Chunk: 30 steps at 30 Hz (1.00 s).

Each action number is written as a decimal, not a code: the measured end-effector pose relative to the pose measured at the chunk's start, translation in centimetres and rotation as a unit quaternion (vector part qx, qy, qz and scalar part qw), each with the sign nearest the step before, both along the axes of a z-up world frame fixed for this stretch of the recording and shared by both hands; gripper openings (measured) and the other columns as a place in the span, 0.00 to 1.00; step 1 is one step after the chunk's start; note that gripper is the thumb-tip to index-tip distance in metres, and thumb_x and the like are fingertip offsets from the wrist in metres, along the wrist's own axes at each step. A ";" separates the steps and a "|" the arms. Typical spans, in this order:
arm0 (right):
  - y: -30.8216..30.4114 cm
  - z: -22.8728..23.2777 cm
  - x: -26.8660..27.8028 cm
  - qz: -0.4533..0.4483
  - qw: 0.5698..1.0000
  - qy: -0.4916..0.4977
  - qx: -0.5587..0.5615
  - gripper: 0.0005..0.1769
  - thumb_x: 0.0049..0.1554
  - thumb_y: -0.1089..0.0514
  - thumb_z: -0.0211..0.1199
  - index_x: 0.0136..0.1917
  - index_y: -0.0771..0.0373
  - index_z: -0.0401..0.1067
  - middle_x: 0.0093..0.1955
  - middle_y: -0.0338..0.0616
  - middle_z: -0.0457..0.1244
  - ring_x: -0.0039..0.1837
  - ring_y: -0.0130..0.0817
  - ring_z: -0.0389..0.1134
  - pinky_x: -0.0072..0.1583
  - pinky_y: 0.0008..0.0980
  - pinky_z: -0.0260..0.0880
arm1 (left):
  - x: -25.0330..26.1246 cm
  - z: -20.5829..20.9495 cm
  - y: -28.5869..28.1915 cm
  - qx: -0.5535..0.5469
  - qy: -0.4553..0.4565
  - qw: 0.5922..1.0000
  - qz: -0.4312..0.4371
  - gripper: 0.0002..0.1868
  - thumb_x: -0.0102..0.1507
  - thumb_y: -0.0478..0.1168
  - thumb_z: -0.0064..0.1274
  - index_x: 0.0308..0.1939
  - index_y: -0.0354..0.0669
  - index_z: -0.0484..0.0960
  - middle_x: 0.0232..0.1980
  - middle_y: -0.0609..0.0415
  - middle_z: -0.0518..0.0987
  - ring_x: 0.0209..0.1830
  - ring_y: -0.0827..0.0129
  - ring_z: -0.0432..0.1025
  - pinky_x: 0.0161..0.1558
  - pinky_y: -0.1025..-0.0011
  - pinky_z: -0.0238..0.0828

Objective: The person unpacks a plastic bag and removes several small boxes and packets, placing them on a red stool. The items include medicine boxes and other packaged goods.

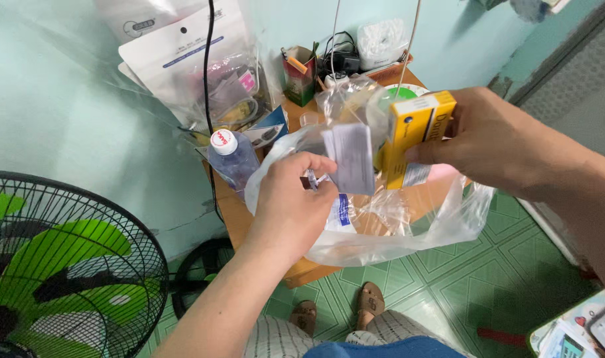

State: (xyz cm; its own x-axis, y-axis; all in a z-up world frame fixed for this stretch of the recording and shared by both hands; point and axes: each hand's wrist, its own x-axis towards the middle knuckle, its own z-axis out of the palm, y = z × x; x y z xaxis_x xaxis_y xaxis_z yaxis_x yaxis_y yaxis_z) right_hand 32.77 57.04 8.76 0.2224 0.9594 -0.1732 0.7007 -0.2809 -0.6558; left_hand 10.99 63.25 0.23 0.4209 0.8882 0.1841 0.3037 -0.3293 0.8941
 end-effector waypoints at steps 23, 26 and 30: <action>-2.2 -1.1 3.0 -0.028 0.989 0.144 -0.002 0.18 0.59 0.56 0.64 0.60 0.67 0.76 0.54 0.50 0.73 0.56 0.34 0.75 0.61 0.41 0.73 | 2.0 2.2 1.5 -0.308 -0.220 0.924 -0.056 0.23 0.58 0.27 0.48 0.58 0.40 0.75 0.52 0.49 0.79 0.43 0.69 0.76 0.42 0.69 0.77; -1.9 -1.8 3.7 0.079 0.978 0.193 -0.016 0.18 0.60 0.56 0.65 0.60 0.68 0.77 0.53 0.50 0.74 0.56 0.35 0.76 0.62 0.39 0.74 | 2.6 2.9 1.1 -0.294 -0.248 0.919 -0.089 0.19 0.61 0.29 0.49 0.57 0.38 0.77 0.51 0.54 0.81 0.46 0.73 0.75 0.46 0.73 0.75; -2.0 -2.4 3.3 0.099 0.947 0.305 0.007 0.20 0.60 0.59 0.66 0.62 0.71 0.76 0.56 0.51 0.75 0.58 0.35 0.73 0.64 0.41 0.72 | 2.9 3.1 0.9 -0.260 -0.261 0.924 -0.106 0.20 0.61 0.29 0.48 0.58 0.40 0.77 0.51 0.57 0.82 0.48 0.75 0.75 0.51 0.76 0.72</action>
